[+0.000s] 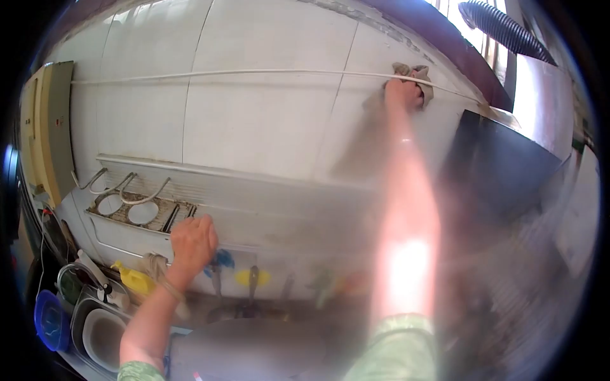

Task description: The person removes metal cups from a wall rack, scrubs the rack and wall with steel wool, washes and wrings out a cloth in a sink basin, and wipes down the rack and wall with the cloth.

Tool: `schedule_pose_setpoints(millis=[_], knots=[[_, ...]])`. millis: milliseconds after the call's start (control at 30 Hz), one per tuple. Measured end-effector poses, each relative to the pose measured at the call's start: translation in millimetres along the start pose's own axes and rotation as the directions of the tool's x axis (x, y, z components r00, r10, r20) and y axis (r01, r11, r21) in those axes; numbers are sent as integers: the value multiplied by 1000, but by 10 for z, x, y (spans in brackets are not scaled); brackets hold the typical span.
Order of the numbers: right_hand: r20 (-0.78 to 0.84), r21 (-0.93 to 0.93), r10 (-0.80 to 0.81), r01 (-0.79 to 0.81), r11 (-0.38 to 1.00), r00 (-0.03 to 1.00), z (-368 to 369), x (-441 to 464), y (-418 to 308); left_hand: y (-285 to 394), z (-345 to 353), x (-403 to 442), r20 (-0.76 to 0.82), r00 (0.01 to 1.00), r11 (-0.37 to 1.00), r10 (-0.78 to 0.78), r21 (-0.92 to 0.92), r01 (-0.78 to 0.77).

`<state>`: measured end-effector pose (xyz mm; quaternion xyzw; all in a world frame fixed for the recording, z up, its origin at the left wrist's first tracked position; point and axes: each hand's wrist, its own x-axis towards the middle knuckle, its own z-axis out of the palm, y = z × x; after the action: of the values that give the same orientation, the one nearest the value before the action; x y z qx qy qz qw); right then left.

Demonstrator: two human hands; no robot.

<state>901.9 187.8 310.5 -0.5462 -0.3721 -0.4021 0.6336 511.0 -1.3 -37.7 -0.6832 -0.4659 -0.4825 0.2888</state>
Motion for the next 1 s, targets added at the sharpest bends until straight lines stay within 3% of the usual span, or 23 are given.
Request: schedule_pose_setpoints(millis=[67, 133, 233, 300, 367, 467, 533, 600, 667, 767, 833, 867, 900, 933, 1000], knots=[[-42, 60, -45, 47, 997, 998, -88, -271, -373, 7, 28, 2, -37, 999, 1000, 0, -27, -1], [-157, 62, -469, 483, 873, 869, -161, -658, -736, 0, 14, 4, -52, 999, 999, -1, -35, -1], [63, 329, -624, 574, 750, 779, -495, -1425, -1408, 8, -4, -9, -38, 999, 1000, -8, -22, 8], [16, 503, -859, 739, 449, 511, -439, -1972, -1535, 19, 10, -6, -25, 1000, 1000, -16, 19, 17], [-64, 585, -919, 761, 282, 390, -885, -2372, -1605, 12, 18, -1, -51, 999, 1000, -13, -12, 13], [-22, 500, -931, 811, 305, 364, -840, -2238, -1517, -12, 0, -8, -83, 997, 999, 3, -42, -6], [51, 491, -880, 756, 434, 472, -904, -2051, -1403, -22, -19, -27, -67, 998, 999, -8, -38, 6], [237, 585, -734, 509, 631, 637, -823, -1762, -1085, -21, -30, -20, -17, 999, 999, -40, -3, 40], [51, 414, -611, 539, 733, 790, -643, -1622, -619, -18, -16, -24, -54, 998, 999, -34, -16, 33], [-113, 220, -477, 490, 843, 872, -608, -1819, -624, -29, 14, -42, -39, 999, 1000, -28, 9, 28], [38, 498, -517, 432, 752, 855, -681, -2160, -873, -13, 36, -54, -37, 999, 999, -31, 28, 32], [27, 549, -612, 500, 670, 791, -697, -2348, -986, -23, 52, -62, -44, 999, 999, -29, 27, 30], [-82, 664, -764, 607, 437, 640, -733, -2483, -1032, -18, 72, -52, -55, 998, 999, -28, 26, 29], [70, 559, -801, 642, 525, 595, -883, -2659, -1069, -9, 83, -25, -60, 998, 1000, -15, 21, 17], [109, 501, -784, 648, 574, 611, -903, -2514, -879, -5, 66, -28, -56, 998, 1000, 3, 21, -2]])
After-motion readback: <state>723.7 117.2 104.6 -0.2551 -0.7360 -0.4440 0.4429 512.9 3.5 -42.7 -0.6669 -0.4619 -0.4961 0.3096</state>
